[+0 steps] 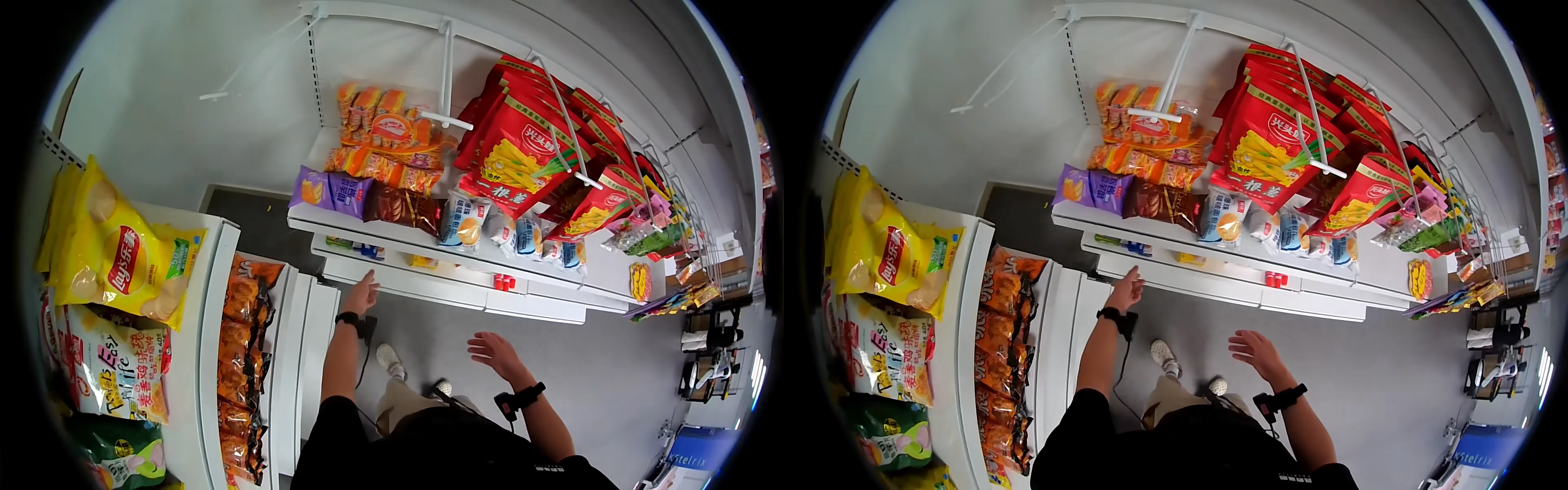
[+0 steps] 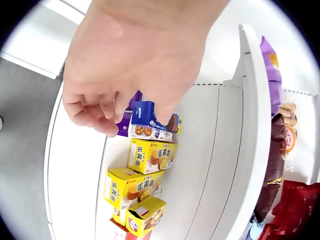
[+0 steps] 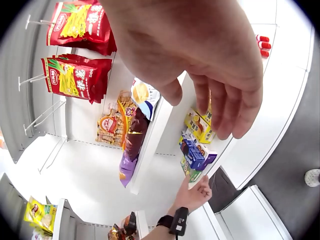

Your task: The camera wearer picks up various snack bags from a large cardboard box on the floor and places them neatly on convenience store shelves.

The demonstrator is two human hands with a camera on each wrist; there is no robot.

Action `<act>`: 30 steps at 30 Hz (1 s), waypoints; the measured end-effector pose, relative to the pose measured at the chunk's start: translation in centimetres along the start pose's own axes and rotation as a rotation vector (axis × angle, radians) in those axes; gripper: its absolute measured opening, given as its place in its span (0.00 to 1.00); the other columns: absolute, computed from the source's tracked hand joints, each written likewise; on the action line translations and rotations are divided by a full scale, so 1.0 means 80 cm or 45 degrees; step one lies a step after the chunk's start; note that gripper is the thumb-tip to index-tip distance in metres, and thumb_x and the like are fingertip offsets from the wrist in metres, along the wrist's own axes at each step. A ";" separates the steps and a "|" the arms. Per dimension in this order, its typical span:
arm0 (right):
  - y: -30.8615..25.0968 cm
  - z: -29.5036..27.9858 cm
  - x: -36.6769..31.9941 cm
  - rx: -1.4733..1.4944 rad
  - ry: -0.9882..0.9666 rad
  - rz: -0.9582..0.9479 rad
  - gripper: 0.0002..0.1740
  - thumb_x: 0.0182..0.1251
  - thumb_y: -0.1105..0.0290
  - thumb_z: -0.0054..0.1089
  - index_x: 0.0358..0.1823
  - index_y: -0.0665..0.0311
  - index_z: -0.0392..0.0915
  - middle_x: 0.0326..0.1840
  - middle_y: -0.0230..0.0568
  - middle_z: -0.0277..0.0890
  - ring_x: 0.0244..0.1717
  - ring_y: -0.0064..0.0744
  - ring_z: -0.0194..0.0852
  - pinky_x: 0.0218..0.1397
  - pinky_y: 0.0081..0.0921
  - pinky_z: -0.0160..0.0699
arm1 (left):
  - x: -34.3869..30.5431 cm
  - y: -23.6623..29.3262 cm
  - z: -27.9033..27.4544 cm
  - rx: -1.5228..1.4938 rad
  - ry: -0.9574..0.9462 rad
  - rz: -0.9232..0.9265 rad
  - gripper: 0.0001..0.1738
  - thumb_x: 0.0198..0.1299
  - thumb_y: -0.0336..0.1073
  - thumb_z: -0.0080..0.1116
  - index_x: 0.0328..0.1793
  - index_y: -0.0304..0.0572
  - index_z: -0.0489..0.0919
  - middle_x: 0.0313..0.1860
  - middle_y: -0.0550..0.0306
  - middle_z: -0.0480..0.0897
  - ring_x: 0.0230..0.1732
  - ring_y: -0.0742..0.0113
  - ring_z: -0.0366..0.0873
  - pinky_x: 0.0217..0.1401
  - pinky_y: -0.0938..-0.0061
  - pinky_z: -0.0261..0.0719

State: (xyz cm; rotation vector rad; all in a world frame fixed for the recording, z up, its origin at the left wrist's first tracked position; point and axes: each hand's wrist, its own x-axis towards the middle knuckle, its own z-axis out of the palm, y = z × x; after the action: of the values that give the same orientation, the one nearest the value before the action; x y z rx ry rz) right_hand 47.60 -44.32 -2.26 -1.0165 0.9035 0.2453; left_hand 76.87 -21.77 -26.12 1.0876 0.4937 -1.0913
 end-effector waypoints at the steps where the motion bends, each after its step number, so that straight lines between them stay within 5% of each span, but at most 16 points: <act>1: -0.004 0.005 0.005 -0.004 -0.027 0.000 0.25 0.72 0.56 0.45 0.59 0.70 0.65 0.56 0.49 0.72 0.54 0.38 0.73 0.56 0.33 0.74 | -0.011 -0.013 -0.004 -0.041 -0.050 -0.007 0.25 0.59 0.56 0.57 0.48 0.44 0.72 0.32 0.62 0.76 0.23 0.77 0.66 0.24 0.83 0.64; 4: -0.016 0.022 0.021 -0.014 -0.099 0.015 0.24 0.72 0.56 0.45 0.58 0.69 0.66 0.56 0.48 0.72 0.55 0.37 0.73 0.56 0.33 0.74 | -0.055 -0.051 -0.003 -0.045 0.076 -0.010 0.16 0.60 0.53 0.56 0.32 0.52 0.71 0.22 0.69 0.72 0.21 0.80 0.65 0.22 0.86 0.60; 6: -0.020 0.031 0.029 -0.015 -0.156 0.020 0.24 0.72 0.56 0.45 0.58 0.68 0.66 0.56 0.47 0.72 0.54 0.37 0.73 0.56 0.33 0.74 | -0.093 -0.074 -0.011 0.023 0.090 -0.023 0.20 0.58 0.57 0.58 0.45 0.52 0.77 0.36 0.67 0.81 0.28 0.77 0.70 0.34 0.78 0.68; 14: -0.024 0.022 0.051 -0.007 -0.458 0.071 0.22 0.71 0.56 0.47 0.55 0.66 0.68 0.54 0.47 0.73 0.54 0.39 0.73 0.57 0.38 0.73 | -0.227 -0.164 -0.015 0.019 0.134 0.120 0.21 0.59 0.56 0.57 0.42 0.46 0.77 0.35 0.65 0.78 0.28 0.76 0.68 0.37 0.77 0.68; 18: -0.028 0.002 0.062 0.034 -0.570 0.198 0.20 0.70 0.57 0.48 0.53 0.65 0.69 0.52 0.49 0.74 0.53 0.42 0.73 0.57 0.39 0.73 | -0.268 -0.218 -0.014 -0.065 0.263 0.275 0.22 0.64 0.54 0.50 0.54 0.47 0.75 0.49 0.61 0.78 0.42 0.73 0.70 0.49 0.73 0.69; 23: -0.033 -0.011 0.065 -0.024 -0.747 0.367 0.19 0.71 0.58 0.47 0.53 0.66 0.68 0.53 0.51 0.73 0.51 0.43 0.74 0.56 0.40 0.73 | -0.366 -0.268 0.045 -0.331 0.549 0.477 0.22 0.63 0.53 0.51 0.54 0.46 0.75 0.48 0.60 0.78 0.41 0.72 0.71 0.48 0.75 0.69; 30: -0.010 -0.017 0.054 -0.251 -0.966 0.433 0.19 0.71 0.58 0.47 0.52 0.66 0.68 0.54 0.50 0.74 0.52 0.41 0.75 0.56 0.39 0.74 | -0.445 -0.417 0.082 -0.787 0.775 0.747 0.21 0.62 0.50 0.54 0.51 0.42 0.76 0.43 0.57 0.79 0.32 0.72 0.70 0.37 0.77 0.69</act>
State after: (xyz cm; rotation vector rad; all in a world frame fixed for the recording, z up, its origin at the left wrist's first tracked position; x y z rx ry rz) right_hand 50.06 -46.85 -5.29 -0.8394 0.3491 0.9515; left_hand 30.94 -12.92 -10.77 0.8992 0.8526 -0.0487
